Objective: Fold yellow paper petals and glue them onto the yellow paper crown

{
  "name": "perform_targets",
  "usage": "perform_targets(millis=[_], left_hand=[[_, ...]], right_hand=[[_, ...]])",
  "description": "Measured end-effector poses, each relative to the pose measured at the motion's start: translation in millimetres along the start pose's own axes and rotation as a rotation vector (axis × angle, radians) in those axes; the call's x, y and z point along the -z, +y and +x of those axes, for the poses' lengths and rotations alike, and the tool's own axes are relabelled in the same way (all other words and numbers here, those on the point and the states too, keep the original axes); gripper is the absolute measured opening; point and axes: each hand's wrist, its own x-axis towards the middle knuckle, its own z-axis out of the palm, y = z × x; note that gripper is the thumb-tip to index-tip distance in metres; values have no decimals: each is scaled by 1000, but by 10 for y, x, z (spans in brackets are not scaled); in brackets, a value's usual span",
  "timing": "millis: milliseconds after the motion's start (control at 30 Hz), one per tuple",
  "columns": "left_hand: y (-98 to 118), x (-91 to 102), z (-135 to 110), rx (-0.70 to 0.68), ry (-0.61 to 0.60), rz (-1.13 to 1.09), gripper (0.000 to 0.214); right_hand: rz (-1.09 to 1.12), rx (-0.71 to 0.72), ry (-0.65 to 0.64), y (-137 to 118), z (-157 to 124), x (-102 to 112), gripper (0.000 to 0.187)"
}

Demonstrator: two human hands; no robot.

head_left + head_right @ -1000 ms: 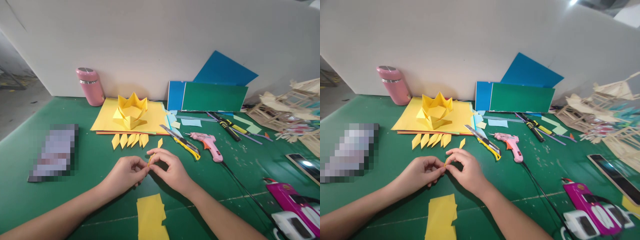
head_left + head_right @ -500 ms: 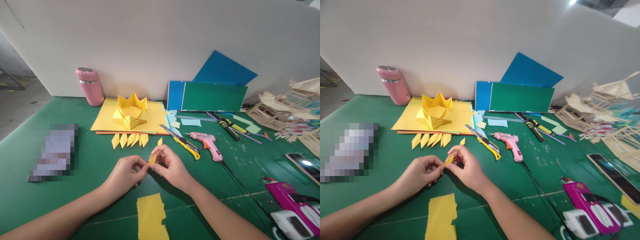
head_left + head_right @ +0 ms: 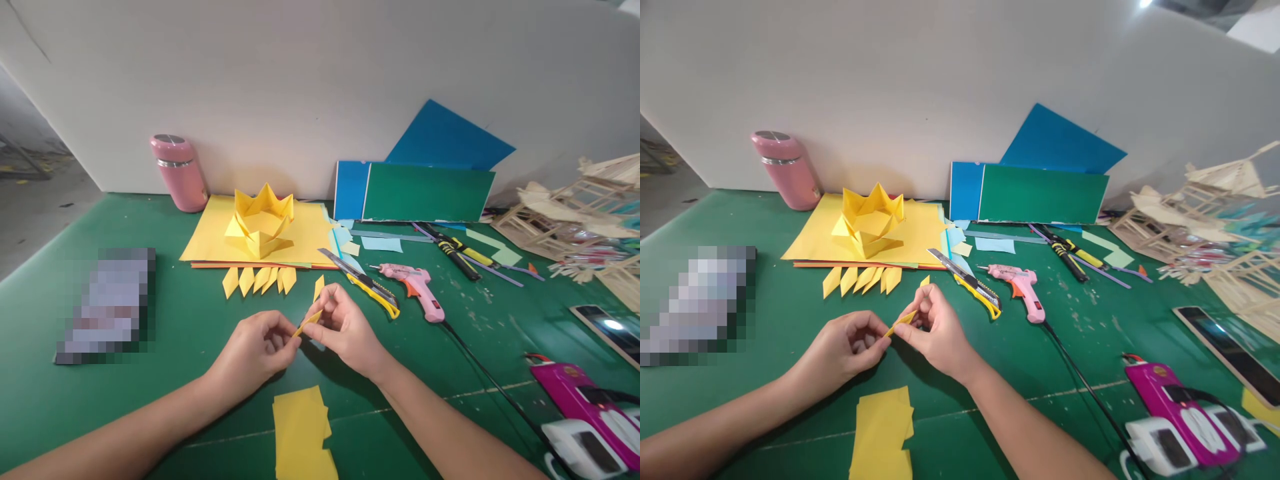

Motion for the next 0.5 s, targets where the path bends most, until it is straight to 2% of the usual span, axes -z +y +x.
perform_targets(millis=[233,500], left_hand=[[-4,-7,6,35,2,-130,18],[49,30,30,113,-89,-311,26]], right_hand=[[89,-26,14,-4,8,-20,42],[230,-61,36,-27,31,22,48]])
